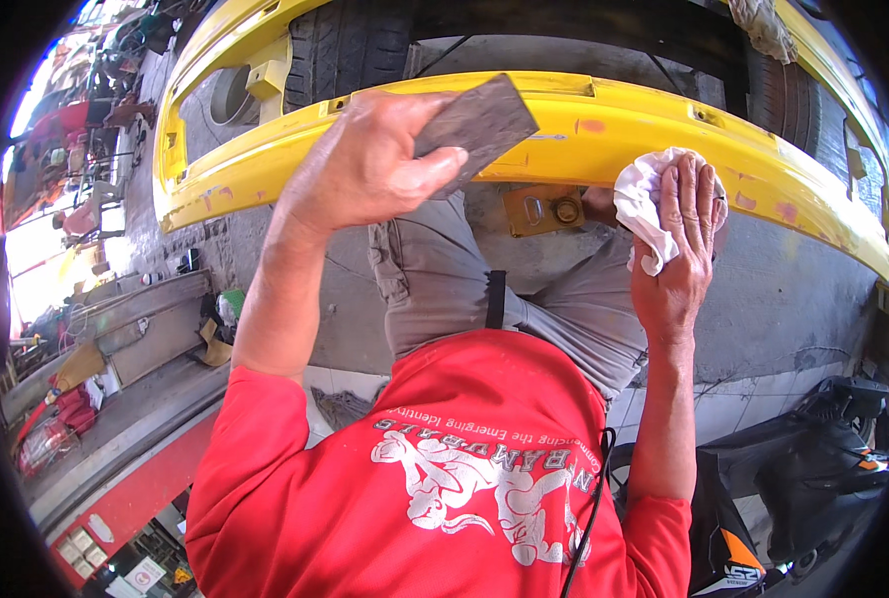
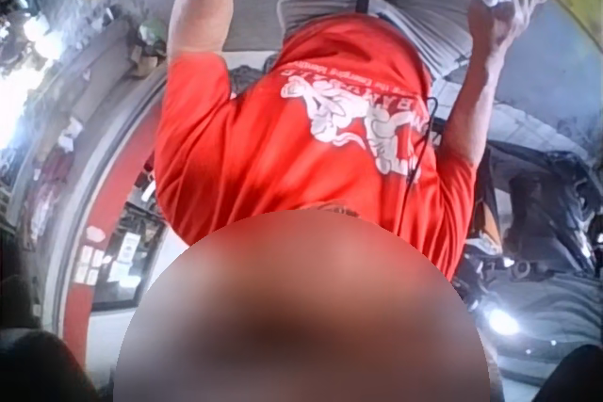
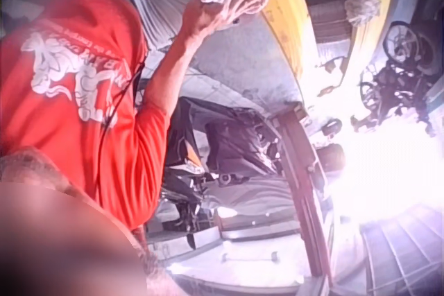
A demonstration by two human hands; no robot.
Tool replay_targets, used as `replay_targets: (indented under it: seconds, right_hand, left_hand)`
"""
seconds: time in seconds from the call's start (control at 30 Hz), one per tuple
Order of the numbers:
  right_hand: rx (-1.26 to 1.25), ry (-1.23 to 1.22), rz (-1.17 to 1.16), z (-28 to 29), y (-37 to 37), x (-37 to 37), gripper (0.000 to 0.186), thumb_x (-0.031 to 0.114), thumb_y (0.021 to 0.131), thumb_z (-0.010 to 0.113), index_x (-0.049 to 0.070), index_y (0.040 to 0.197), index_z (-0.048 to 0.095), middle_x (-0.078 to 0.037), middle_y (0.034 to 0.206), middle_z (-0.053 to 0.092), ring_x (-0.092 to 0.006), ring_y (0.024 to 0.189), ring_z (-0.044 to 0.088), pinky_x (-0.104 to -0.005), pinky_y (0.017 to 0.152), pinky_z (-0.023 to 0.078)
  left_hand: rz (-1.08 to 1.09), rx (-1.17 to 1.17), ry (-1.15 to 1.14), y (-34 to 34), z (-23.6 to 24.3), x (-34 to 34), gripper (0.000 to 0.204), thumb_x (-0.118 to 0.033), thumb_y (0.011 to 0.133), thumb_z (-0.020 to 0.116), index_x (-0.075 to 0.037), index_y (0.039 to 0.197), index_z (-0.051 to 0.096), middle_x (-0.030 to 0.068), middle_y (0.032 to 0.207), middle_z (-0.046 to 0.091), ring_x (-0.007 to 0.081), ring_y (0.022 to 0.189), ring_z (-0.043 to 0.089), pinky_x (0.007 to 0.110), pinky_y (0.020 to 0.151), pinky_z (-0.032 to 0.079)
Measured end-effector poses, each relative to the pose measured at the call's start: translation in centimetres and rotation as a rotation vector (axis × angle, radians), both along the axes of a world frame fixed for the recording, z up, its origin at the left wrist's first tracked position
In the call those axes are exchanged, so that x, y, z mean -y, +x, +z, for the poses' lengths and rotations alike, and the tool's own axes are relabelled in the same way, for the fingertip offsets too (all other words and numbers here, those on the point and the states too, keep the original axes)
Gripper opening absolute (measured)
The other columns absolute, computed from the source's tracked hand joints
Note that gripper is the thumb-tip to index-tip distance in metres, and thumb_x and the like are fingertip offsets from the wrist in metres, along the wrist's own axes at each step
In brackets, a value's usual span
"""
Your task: The person sands a yellow car bumper with a sanding block and wipes the surface with a cloth. The person alternates between sanding and wiping, focusing on different areas of the bumper.
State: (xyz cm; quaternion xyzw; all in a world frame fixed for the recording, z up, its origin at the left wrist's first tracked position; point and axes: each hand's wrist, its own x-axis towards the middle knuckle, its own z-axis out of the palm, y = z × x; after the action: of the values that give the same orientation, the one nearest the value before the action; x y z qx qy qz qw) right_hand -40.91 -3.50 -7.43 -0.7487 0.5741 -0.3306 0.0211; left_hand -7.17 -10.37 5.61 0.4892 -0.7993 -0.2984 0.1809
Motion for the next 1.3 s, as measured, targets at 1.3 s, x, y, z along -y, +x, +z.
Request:
replay_targets:
  seconds: [1.3]
  right_hand:
    - [0.019, 0.033, 0.033, 0.4, -0.4, 0.1, 0.056, 0.021, 0.109, 0.069, 0.019, 0.164, 0.057, -0.005, 0.171, 0.052, -0.0277, 0.166, 0.034, -0.0551, 0.138, 0.020]
  left_hand:
    - [-0.154, 0.056, -0.147, 0.0, -0.9, -0.5, 0.035, -0.013, 0.088, 0.064, -0.001, 0.120, 0.074, 0.0226, 0.104, 0.075, 0.0446, 0.101, 0.072, 0.051, 0.093, 0.057]
